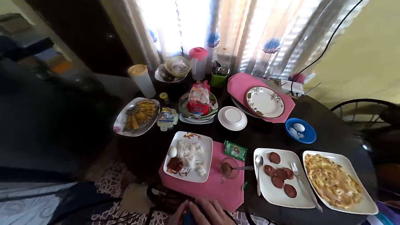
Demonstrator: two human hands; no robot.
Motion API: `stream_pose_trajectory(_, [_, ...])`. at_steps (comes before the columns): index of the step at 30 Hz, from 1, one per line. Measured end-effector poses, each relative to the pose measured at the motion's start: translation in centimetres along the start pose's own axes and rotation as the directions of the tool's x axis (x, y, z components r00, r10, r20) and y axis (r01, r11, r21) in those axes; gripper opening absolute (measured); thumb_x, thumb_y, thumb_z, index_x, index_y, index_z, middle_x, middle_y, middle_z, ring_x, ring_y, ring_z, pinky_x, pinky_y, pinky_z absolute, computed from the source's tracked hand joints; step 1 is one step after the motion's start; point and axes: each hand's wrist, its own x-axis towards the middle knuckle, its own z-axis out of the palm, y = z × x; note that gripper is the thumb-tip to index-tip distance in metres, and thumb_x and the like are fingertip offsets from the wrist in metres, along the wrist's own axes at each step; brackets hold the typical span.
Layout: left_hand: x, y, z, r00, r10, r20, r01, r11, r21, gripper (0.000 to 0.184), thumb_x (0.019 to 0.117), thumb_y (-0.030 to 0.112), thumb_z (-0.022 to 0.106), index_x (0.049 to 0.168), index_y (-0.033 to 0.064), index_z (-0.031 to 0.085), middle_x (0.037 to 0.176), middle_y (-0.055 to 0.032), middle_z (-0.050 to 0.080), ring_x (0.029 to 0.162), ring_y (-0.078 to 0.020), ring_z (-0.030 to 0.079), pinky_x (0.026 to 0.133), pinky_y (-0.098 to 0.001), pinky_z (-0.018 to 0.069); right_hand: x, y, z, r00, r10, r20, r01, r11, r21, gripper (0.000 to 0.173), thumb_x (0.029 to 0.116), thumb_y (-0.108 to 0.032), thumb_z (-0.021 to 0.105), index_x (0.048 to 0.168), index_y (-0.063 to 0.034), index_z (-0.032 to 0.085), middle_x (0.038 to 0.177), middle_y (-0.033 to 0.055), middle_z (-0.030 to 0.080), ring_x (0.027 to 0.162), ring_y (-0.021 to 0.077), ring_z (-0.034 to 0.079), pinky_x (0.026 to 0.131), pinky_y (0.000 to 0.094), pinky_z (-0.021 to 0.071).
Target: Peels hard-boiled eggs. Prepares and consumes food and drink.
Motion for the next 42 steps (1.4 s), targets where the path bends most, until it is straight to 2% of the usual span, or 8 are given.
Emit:
stream_pose_trajectory(2, [-0.1,-0.1,0.4,0.998,0.002,0.055,0.005,0.993,-0.115,0.097,0.0801,0.037,0.082,0.144,-0.0184,0.035,0.141,-0.0347,0.048,0.128,-0.0227,0.053,0.110,-0.0357,0.0420,-1.0,0.5,0.2,0.995,-0.019,-0.095,0.016,0.999,-0.028,0.092,0.0712,-0.058,0.086,0.140,-0.0032,0.061,0.131,0.0215,0.065,0.114,0.0379,0.065,0.091,0.0482,0.0582])
stream_pose_trajectory(5, [-0.2,-0.1,1.1,0.989,0.005,0.151,0.029,0.974,-0.225,0.091,0.0811,0.038,0.084,0.143,-0.0118,0.039,0.138,-0.0190,0.057,0.129,-0.0102,0.054,0.112,-0.0316,0.0442,-1.9,1.2,0.6,0.980,-0.006,-0.198,-0.004,0.999,-0.050,0.085,0.0730,-0.063,0.081,0.136,-0.0069,0.065,0.128,0.0187,0.068,0.111,0.0358,0.065,0.091,0.0487,0.0562])
stream_pose_trajectory(14, [1.7,1.4,1.6,0.942,-0.062,0.329,0.072,0.997,-0.019,0.082,0.0724,0.031,0.087,0.125,-0.0218,0.053,0.113,-0.0277,0.069,0.107,-0.0194,0.069,0.098,-0.0351,0.0540,-2.9,1.8,-0.7,0.971,-0.006,-0.240,0.004,1.000,-0.008,0.079,0.0741,-0.058,0.082,0.130,-0.0039,0.069,0.125,0.0224,0.067,0.117,0.0372,0.062,0.101,0.0439,0.0520])
stream_pose_trajectory(27, [2.6,1.2,2.3,0.855,0.008,0.519,0.123,0.968,-0.218,0.099,0.0612,0.036,0.096,0.132,-0.0172,0.051,0.125,-0.0212,0.066,0.116,-0.0133,0.064,0.104,-0.0317,0.0512,-5.3,3.3,-1.2,0.966,0.043,-0.254,-0.014,0.993,0.118,0.083,0.0768,-0.061,0.078,0.129,0.0026,0.066,0.126,0.0246,0.066,0.119,0.0347,0.062,0.103,0.0433,0.0513])
stream_pose_trajectory(30, [1.3,-1.1,3.3,0.870,-0.002,0.494,0.312,0.778,-0.546,0.097,0.0754,0.048,0.086,0.147,0.0006,0.042,0.145,-0.0039,0.055,0.130,-0.0095,0.054,0.111,-0.0333,0.0467,-5.5,2.5,-1.2,0.913,0.194,-0.358,-0.125,0.970,0.208,0.085,0.0802,-0.058,0.075,0.130,0.0093,0.063,0.126,0.0297,0.064,0.117,0.0338,0.062,0.102,0.0432,0.0516])
stream_pose_trajectory(33, [-0.2,-0.1,4.1,0.829,-0.202,0.522,0.556,0.406,-0.725,0.061,0.0889,0.066,0.062,0.136,0.0271,0.060,0.127,0.0105,0.070,0.116,-0.0036,0.065,0.100,-0.0296,0.0535,-5.2,1.7,-0.7,0.888,0.265,-0.375,-0.217,0.962,0.165,0.085,0.0810,-0.054,0.076,0.136,0.0083,0.060,0.127,0.0303,0.061,0.117,0.0359,0.061,0.101,0.0453,0.0520])
stream_pose_trajectory(37, [-0.1,0.5,5.7,0.783,-0.430,0.448,0.590,0.287,-0.755,0.054,0.1097,0.051,0.026,0.124,0.0145,0.064,0.114,0.0025,0.074,0.110,-0.0083,0.068,0.100,-0.0331,0.0549,-4.7,2.1,0.6,0.904,0.219,-0.367,-0.216,0.975,0.049,0.081,0.0769,-0.053,0.080,0.133,0.0034,0.065,0.125,0.0285,0.064,0.115,0.0389,0.063,0.098,0.0467,0.0536])
stream_pose_trajectory(42, [0.2,0.7,5.7,0.710,-0.534,0.458,0.609,0.138,-0.781,0.053,0.1112,0.035,0.020,0.108,0.0166,0.069,0.102,0.0018,0.077,0.101,-0.0084,0.071,0.094,-0.0321,0.0579,-4.5,3.2,1.1,0.937,0.125,-0.326,-0.134,0.991,-0.004,0.078,0.0782,-0.055,0.078,0.131,0.0013,0.067,0.123,0.0273,0.066,0.119,0.0396,0.063,0.107,0.0500,0.0491])
